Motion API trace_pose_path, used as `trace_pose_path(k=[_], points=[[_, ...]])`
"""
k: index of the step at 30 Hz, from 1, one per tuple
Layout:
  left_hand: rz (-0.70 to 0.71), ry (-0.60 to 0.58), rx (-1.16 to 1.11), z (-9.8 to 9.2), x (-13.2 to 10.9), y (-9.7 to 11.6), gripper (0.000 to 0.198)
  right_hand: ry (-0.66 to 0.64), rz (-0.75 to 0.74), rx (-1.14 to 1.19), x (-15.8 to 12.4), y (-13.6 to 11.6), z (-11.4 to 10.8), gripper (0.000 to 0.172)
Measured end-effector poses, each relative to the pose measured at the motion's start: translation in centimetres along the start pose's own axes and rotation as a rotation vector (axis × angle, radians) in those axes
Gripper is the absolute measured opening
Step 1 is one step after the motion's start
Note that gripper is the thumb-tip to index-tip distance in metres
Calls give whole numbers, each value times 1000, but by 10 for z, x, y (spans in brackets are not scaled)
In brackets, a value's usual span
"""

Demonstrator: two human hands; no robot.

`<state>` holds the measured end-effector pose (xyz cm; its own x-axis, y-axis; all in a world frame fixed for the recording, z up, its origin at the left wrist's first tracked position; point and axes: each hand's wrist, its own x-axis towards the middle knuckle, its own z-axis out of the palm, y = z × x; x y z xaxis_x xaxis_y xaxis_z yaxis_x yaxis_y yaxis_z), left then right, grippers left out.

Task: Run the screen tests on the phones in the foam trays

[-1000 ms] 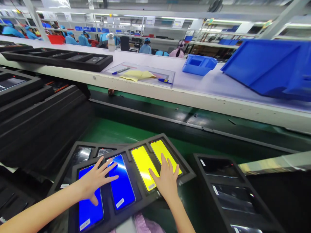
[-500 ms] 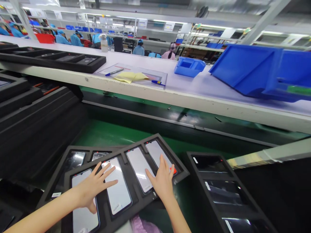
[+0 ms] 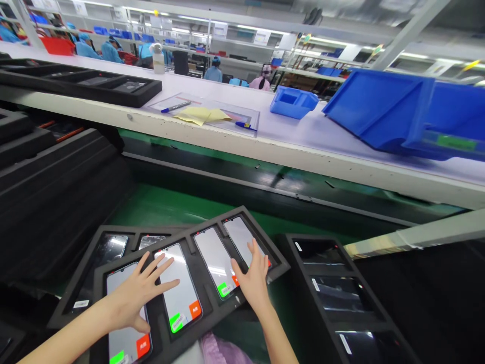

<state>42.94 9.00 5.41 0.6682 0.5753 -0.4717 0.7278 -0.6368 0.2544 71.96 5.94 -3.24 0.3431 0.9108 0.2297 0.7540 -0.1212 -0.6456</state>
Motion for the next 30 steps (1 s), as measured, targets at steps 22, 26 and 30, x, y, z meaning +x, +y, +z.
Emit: trace_pose_path(k=[22,26,30], points=[[-836,968,-864,154,-65,38,72,41,-403,-380,-33,22,-36,38],[-850,987,-974,154,-64,40,74,-171,-577,-356,-47,12,-26,30],[-843,1025,-1031,153,-62,42,68,-179,-593,-322,-56,-2,-17,33]])
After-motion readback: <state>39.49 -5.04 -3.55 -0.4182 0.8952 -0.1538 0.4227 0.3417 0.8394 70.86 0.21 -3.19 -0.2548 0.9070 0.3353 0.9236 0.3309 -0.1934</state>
